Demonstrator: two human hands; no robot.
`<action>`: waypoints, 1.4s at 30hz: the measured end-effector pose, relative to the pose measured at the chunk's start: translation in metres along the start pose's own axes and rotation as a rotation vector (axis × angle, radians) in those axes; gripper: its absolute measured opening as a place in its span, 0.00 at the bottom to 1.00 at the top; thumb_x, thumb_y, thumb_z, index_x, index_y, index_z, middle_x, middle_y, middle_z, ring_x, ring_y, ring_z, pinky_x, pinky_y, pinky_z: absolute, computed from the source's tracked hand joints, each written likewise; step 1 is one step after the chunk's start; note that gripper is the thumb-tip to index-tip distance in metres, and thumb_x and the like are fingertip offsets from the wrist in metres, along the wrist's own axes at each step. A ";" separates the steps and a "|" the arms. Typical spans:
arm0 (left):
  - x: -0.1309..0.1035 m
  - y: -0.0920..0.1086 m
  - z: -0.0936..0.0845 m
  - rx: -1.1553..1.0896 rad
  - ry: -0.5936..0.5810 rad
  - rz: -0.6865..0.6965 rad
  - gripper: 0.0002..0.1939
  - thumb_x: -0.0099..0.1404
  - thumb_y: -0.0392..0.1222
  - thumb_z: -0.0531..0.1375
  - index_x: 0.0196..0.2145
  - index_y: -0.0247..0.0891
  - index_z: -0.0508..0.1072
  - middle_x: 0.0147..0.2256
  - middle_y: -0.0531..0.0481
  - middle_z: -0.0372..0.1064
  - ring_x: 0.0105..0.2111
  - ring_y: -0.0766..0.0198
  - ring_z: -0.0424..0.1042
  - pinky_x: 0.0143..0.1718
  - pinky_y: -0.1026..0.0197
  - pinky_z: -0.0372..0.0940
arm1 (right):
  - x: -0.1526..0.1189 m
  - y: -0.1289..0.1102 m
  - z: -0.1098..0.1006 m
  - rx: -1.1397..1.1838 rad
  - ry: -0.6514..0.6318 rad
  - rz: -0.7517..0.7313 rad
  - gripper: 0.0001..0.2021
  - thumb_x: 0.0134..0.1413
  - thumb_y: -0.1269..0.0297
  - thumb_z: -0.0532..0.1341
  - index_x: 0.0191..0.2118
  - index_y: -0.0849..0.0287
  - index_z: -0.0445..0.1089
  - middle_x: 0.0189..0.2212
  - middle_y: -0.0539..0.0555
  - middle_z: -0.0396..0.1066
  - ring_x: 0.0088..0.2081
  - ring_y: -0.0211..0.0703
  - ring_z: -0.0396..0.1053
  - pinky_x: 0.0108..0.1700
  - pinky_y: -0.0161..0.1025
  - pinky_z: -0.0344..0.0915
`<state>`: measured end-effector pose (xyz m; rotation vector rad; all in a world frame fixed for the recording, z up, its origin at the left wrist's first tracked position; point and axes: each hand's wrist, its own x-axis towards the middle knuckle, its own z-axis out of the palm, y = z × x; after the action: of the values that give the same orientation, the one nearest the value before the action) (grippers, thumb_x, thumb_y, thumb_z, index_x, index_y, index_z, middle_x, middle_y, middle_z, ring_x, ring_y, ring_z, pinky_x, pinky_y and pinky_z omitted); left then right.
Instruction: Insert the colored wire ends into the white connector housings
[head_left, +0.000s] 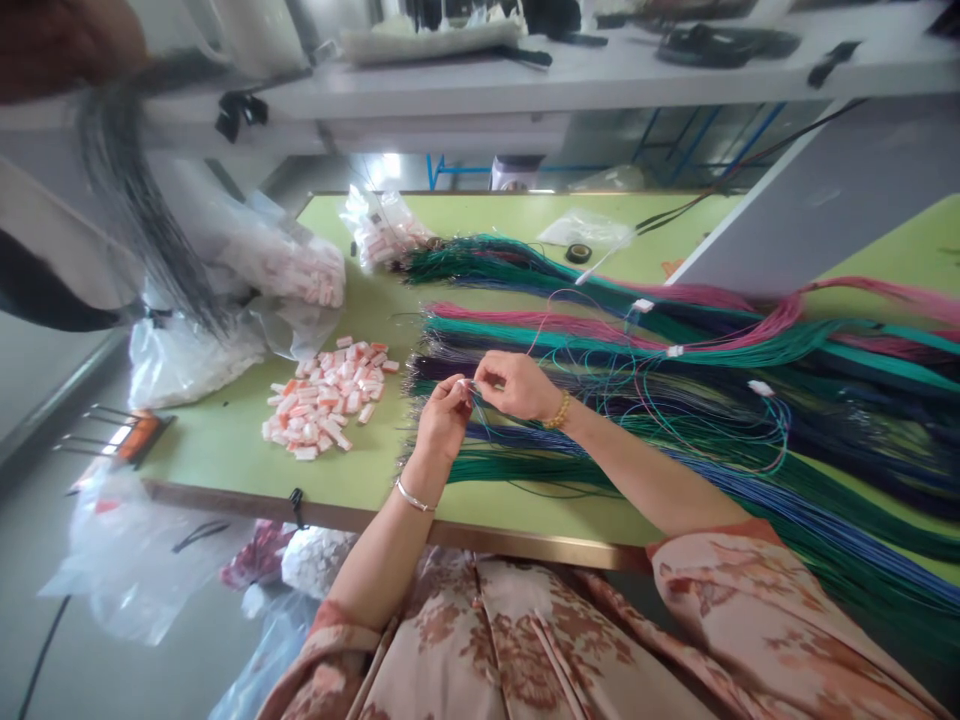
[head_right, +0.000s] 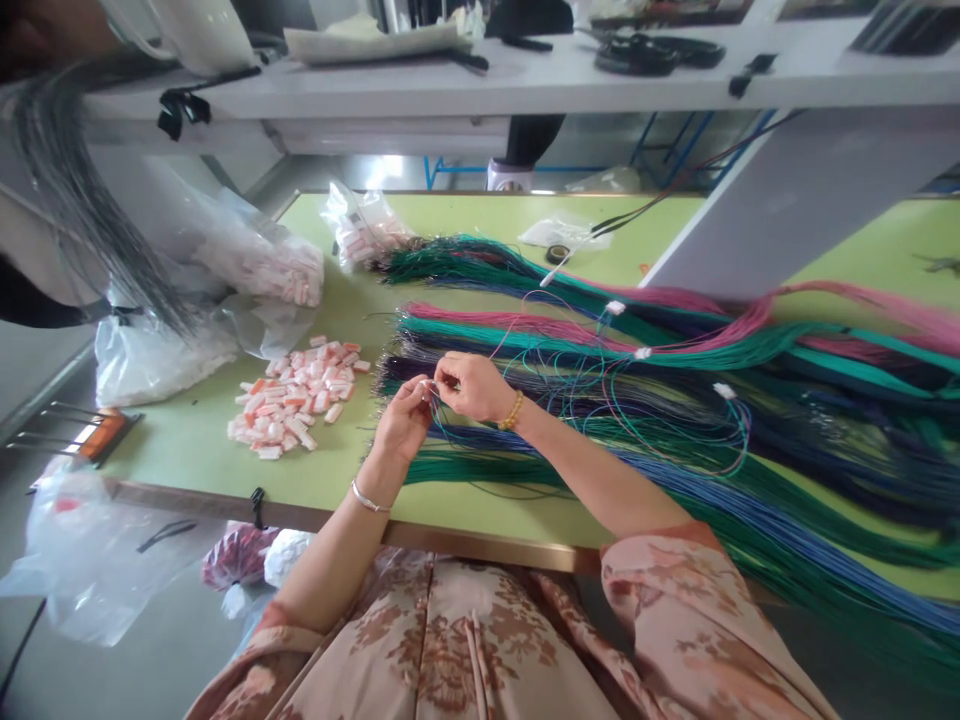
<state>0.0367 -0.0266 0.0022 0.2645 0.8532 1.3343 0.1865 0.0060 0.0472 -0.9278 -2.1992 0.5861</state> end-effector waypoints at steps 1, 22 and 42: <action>0.000 0.000 0.000 0.002 0.001 -0.002 0.10 0.52 0.31 0.67 0.33 0.35 0.73 0.26 0.54 0.71 0.26 0.73 0.68 0.33 0.67 0.62 | 0.000 0.000 0.000 -0.020 0.001 -0.007 0.04 0.51 0.71 0.58 0.27 0.60 0.67 0.26 0.51 0.68 0.27 0.35 0.63 0.31 0.33 0.58; -0.002 -0.007 -0.002 0.138 0.042 0.091 0.11 0.47 0.35 0.71 0.29 0.34 0.74 0.23 0.55 0.69 0.23 0.74 0.65 0.29 0.67 0.59 | -0.005 0.009 0.015 -0.333 -0.076 -0.081 0.10 0.59 0.69 0.53 0.28 0.60 0.68 0.28 0.56 0.68 0.30 0.41 0.62 0.34 0.37 0.55; -0.008 -0.010 0.012 0.119 0.062 0.195 0.12 0.47 0.37 0.71 0.30 0.35 0.74 0.25 0.54 0.70 0.25 0.71 0.66 0.33 0.64 0.61 | -0.015 -0.007 -0.003 -0.243 -0.051 0.060 0.14 0.45 0.60 0.63 0.39 0.60 0.67 0.34 0.56 0.71 0.34 0.44 0.67 0.36 0.38 0.59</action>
<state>0.0521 -0.0329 0.0074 0.4094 0.9798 1.4809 0.1932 -0.0092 0.0470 -1.1176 -2.3317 0.3779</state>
